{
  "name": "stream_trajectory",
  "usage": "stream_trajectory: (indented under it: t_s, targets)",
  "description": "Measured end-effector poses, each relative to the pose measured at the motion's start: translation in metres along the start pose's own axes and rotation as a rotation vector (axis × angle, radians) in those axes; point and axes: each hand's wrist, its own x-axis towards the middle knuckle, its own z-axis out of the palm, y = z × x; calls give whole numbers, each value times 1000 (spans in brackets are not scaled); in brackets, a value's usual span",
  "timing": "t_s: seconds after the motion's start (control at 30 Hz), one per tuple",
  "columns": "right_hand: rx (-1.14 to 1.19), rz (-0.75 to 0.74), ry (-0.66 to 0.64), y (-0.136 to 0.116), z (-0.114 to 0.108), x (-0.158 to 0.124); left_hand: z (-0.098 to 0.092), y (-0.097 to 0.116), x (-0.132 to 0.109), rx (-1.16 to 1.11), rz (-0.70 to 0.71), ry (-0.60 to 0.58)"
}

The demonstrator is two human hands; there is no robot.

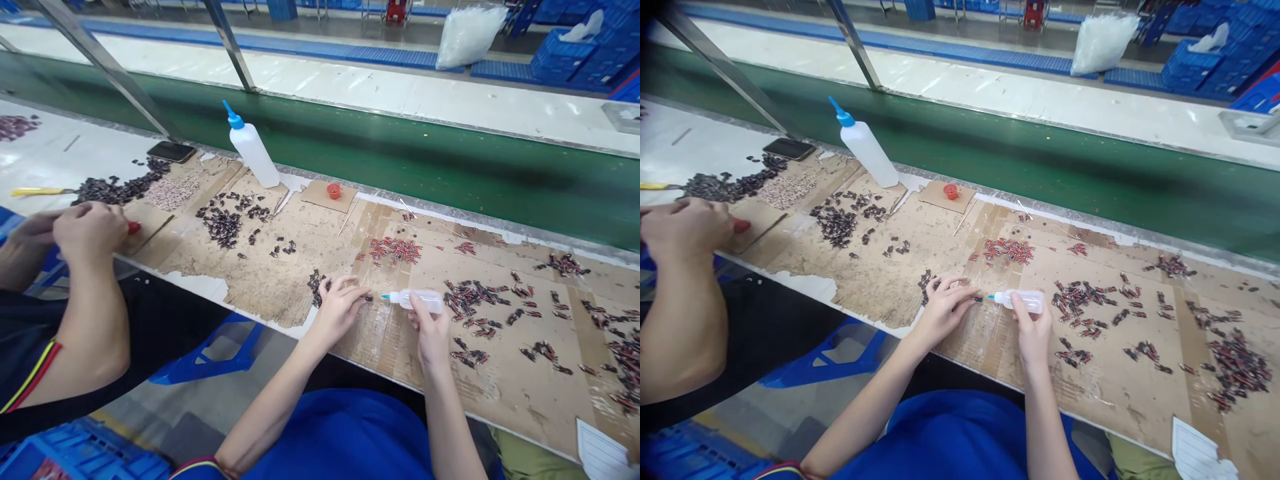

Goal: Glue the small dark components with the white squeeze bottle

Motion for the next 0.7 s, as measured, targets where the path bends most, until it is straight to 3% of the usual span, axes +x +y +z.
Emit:
stream_trajectory:
  t_s: [0.27,0.7]
  targets:
    - [-163,-75,-15,6,2,-4,2,2,6,-63,-163,-21]
    - [-186,-78,-50,5,5,-5,1,4,4,-54,-159,3]
